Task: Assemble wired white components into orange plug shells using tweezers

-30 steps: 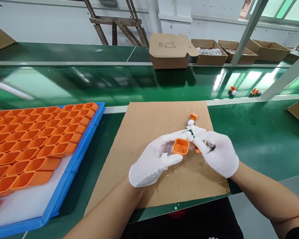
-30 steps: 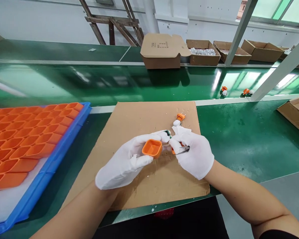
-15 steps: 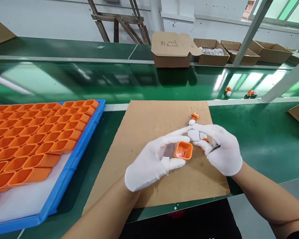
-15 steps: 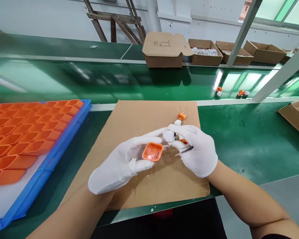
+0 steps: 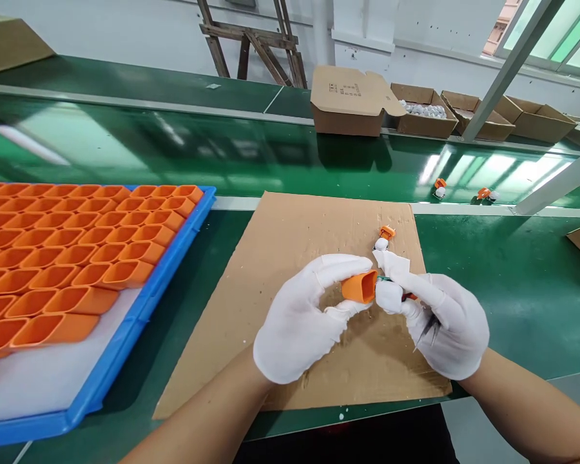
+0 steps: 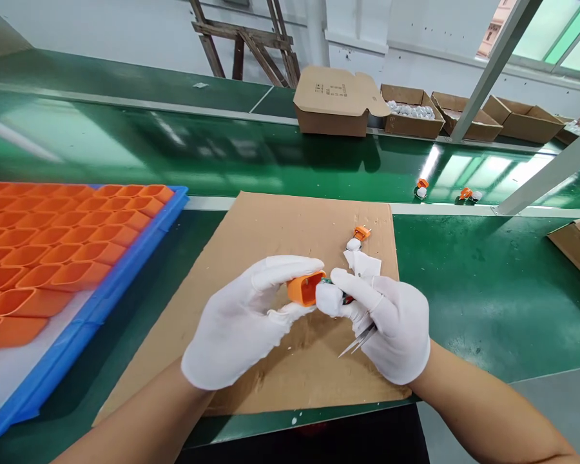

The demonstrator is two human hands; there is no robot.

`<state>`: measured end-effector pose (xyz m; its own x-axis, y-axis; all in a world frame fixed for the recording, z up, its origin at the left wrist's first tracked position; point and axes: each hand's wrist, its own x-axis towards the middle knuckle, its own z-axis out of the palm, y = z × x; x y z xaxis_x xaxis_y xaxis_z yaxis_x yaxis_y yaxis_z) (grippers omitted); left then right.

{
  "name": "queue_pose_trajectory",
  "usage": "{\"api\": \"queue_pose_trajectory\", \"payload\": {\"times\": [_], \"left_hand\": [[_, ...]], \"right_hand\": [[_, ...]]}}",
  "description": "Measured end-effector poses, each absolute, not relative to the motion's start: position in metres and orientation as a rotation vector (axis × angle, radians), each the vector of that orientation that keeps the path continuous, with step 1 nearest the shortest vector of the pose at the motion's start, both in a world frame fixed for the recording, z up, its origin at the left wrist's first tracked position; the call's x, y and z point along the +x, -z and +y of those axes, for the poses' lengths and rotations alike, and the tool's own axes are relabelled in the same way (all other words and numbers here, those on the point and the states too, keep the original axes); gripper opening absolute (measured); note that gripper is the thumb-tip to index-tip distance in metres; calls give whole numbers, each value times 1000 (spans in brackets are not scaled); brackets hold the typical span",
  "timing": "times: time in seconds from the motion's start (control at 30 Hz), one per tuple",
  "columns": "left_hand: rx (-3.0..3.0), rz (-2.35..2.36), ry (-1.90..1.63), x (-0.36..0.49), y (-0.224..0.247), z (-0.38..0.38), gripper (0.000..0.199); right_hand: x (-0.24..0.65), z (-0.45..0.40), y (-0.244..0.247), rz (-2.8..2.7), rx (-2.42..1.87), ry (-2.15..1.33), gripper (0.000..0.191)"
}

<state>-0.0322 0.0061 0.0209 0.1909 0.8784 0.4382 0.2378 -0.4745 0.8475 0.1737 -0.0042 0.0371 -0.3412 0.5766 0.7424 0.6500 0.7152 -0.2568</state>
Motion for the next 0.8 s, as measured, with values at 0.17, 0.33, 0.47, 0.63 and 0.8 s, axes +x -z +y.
{"api": "queue_pose_trajectory", "payload": {"times": [0.17,0.33,0.47,0.63,0.8], "left_hand": [[1925,1019,-1321,-31,-22,6,46],[2033,1037,-1324,-31,-20,7,47],[2095,1041,-1322,-32,-19,6,44],[2061,1005,-1353,-33,-17,5,44],[1848,927,-1331,-32,-16,7,42]], "right_hand": [[175,-5,-32,-2080,-967,170,32],[175,-6,-28,-2119,-1043,224,36],[173,-7,-30,-2140,-1088,279,32],[170,-9,-36,-2141,-1162,400,30],[170,-9,-38,-2120,-1186,431,26]]}}
